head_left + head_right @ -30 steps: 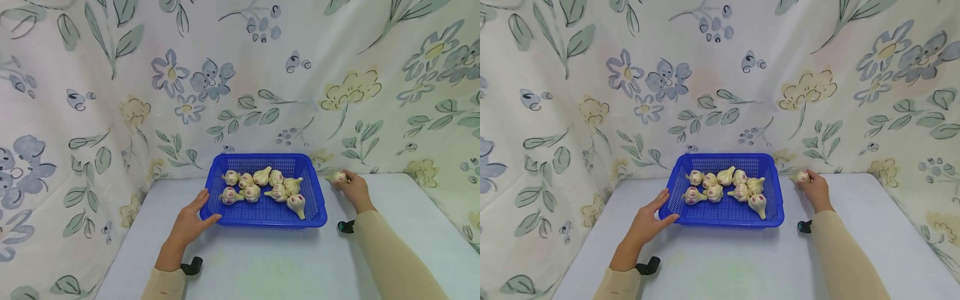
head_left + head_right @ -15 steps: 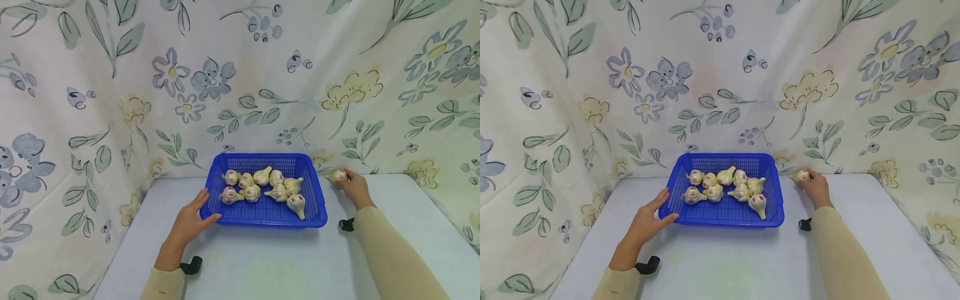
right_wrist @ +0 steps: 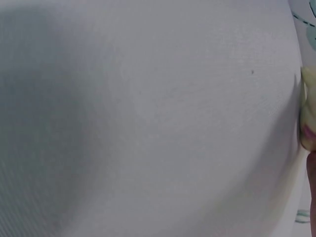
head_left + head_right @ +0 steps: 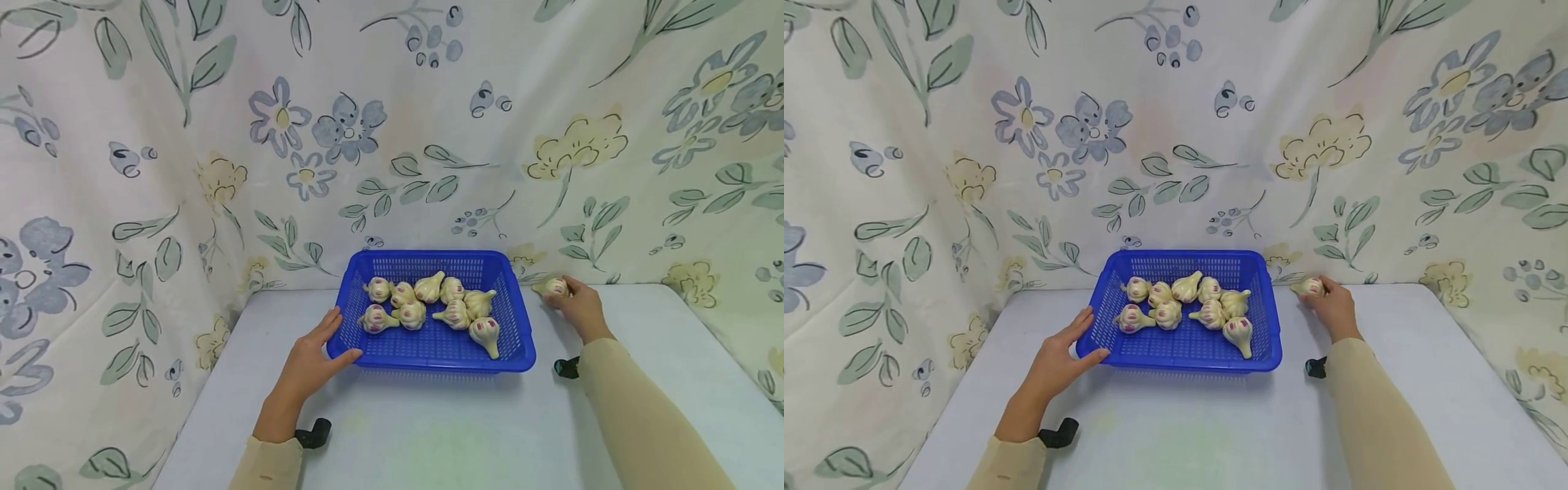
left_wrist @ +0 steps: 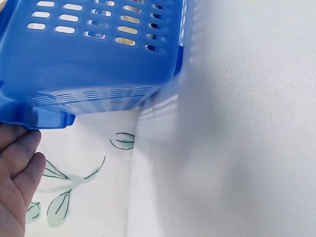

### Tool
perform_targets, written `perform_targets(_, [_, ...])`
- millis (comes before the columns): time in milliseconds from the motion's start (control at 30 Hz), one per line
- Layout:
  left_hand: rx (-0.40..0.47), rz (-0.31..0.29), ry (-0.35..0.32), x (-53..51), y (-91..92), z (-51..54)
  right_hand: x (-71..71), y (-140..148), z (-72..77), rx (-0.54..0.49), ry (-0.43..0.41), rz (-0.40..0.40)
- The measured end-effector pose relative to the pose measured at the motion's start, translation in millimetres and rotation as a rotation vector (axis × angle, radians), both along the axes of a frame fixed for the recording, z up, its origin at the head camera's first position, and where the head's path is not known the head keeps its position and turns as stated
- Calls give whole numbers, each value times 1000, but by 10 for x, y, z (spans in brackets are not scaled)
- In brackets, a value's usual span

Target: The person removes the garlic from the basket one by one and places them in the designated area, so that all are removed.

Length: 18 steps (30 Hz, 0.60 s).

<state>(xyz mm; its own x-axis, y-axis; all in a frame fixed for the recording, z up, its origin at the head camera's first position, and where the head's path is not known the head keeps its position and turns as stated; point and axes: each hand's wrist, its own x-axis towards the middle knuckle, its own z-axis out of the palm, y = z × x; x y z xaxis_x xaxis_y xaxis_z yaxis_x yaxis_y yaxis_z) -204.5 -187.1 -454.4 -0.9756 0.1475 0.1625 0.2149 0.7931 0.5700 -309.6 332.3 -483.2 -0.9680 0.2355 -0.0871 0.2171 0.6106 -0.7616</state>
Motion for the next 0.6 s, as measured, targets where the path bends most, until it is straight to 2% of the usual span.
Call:
perform_targets(267, [13,-8,10,14,-12,-19,15,3,-3,-1,-25,15])
perform_targets(600, [5,-27,45,7,-20,-38,30,-67,58,-25,-59,-13])
